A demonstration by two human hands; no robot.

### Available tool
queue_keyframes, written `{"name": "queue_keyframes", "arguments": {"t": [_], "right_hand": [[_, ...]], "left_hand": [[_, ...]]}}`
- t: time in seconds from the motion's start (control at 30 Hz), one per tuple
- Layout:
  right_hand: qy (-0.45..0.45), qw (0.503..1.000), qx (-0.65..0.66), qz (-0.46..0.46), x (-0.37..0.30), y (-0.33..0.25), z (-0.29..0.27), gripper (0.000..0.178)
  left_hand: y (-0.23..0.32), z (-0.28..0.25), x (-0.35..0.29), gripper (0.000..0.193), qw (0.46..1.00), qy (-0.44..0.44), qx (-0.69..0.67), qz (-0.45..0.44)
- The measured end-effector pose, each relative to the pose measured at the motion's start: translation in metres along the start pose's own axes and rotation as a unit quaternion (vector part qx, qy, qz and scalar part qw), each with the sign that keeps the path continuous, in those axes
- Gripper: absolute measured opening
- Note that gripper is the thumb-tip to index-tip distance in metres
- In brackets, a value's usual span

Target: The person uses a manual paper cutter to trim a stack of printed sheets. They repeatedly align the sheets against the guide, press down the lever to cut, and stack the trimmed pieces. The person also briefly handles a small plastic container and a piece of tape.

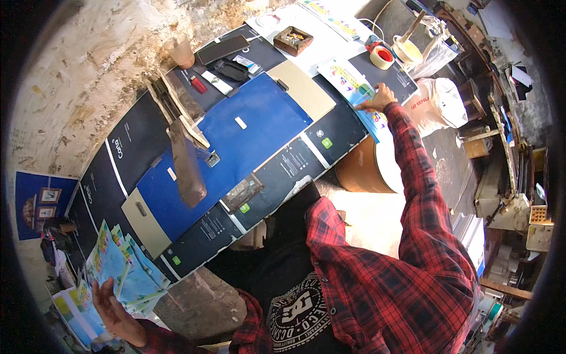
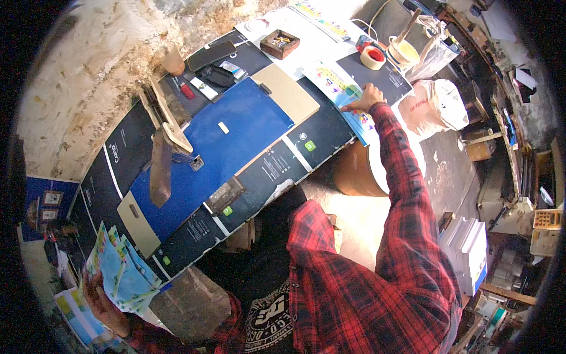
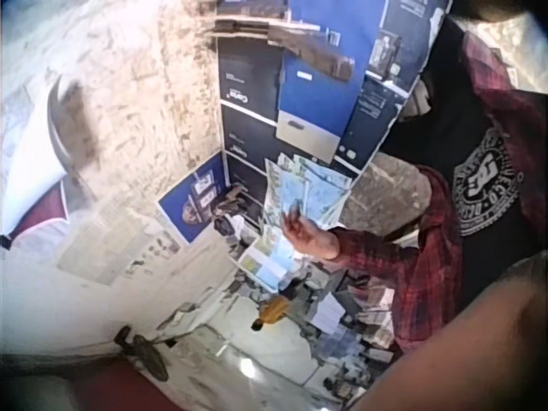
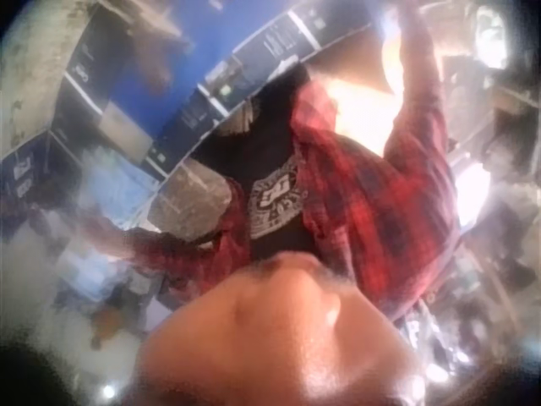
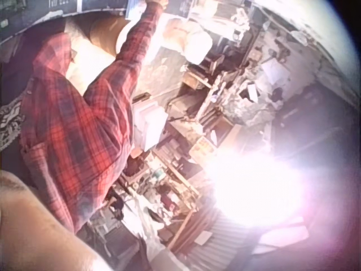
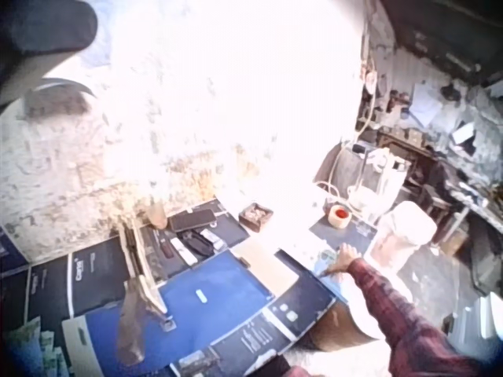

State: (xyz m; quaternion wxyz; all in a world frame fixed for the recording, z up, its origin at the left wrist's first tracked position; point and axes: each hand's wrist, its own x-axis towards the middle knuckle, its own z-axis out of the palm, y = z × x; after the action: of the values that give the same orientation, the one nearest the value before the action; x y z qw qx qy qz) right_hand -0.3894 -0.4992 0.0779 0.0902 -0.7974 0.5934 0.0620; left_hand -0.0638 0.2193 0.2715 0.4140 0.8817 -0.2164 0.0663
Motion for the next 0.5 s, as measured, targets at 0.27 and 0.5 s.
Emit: {"name": "queue_keyframes", "arguments": {"t": [0.27, 0.5], "right_hand": [[0.040, 0.994, 0.087, -0.047, 0.014, 0.010, 0.010, 0.134], [-0.001, 0.989, 0.143, -0.032, 0.007, 0.014, 0.011, 0.111]], "left_hand": [[0.085, 0.066, -0.032, 0.049, 0.922, -0.270, -0.190, 0.202], [0.106, 0.142, -0.040, 0.034, 0.847, -0.410, -0.271, 0.203]]}}
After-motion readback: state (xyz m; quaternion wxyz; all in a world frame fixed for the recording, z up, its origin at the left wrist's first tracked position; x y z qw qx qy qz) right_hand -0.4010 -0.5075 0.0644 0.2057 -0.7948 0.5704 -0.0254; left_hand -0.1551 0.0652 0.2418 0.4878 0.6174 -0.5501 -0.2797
